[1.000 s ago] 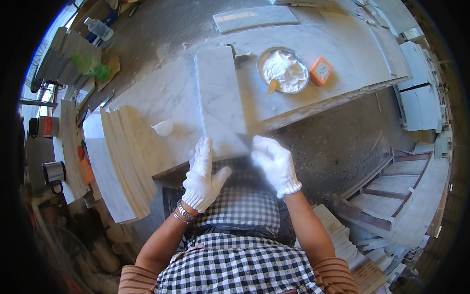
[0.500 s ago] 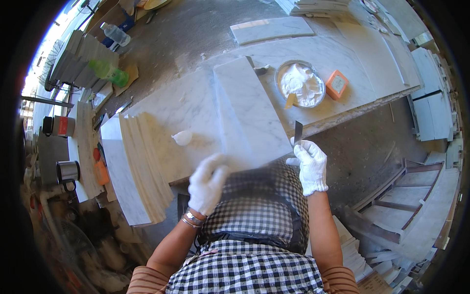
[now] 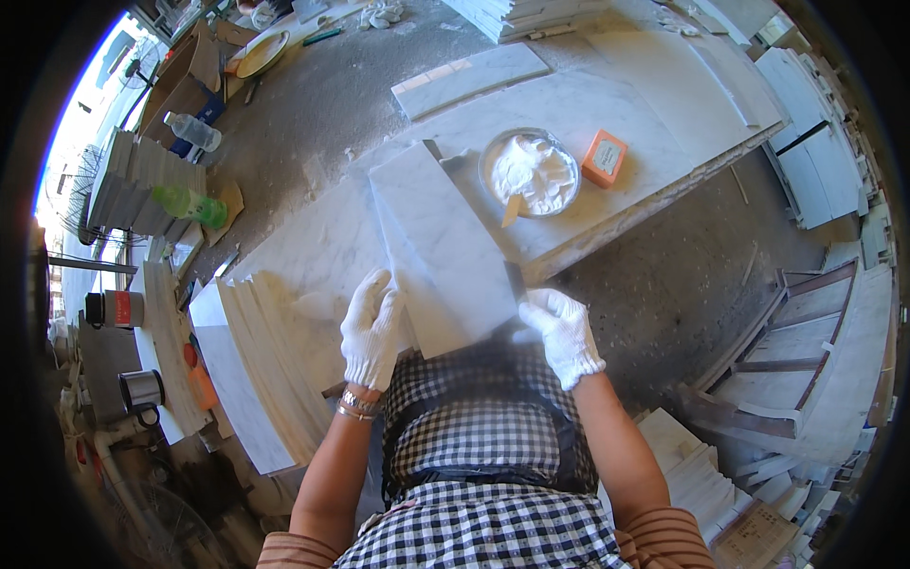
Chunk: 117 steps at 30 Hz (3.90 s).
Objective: The person applies a white paste to the edges of a rectangular tile using a small metal spatula. They repeatedly scoop paste from a metal bowl and spread it along the tile's edges, then place the tile on a workbench.
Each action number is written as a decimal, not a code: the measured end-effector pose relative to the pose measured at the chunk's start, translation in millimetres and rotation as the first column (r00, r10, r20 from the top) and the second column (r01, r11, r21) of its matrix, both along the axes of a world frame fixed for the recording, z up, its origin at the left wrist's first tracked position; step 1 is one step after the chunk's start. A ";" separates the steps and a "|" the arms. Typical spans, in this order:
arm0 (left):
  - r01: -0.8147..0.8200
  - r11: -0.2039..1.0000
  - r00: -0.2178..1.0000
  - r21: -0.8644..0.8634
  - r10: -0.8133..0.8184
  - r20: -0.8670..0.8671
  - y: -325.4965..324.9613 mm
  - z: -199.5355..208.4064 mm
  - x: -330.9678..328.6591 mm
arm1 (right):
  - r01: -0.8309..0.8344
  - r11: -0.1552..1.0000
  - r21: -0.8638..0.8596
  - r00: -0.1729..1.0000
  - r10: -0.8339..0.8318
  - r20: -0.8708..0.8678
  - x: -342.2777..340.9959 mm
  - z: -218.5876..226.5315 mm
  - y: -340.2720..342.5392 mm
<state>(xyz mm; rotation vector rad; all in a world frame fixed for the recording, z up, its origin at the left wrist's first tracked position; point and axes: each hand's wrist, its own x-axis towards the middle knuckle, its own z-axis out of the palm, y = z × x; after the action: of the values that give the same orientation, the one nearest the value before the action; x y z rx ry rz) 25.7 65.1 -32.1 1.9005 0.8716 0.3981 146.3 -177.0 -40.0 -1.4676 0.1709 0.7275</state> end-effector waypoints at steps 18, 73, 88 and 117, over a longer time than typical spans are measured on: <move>0.330 0.878 0.931 0.348 -0.242 -0.272 81.5 16.6 127.9 | 0.065 0.998 0.021 0.996 -0.066 0.056 -13.4 0.0 -18.5; 0.824 0.217 0.544 0.524 -0.560 -0.624 -11.4 17.9 106.3 | -0.094 0.859 -0.503 0.150 0.512 0.846 77.1 -4.9 -29.6; 0.861 0.219 0.499 0.458 -0.533 -0.683 -12.3 17.9 106.2 | -0.132 0.777 -0.616 0.080 0.628 0.774 93.0 -4.1 -28.7; 0.853 0.270 0.519 0.447 -0.529 -0.671 -17.2 22.5 107.8 | 0.230 0.812 -0.537 0.214 0.496 0.841 26.9 -5.2 -22.5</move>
<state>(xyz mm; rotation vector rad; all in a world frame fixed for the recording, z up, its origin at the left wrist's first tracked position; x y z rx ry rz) 133.6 47.9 -9.6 3.0045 -0.1298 -0.3084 173.2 -199.5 -45.2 -2.3137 -0.8738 -0.3449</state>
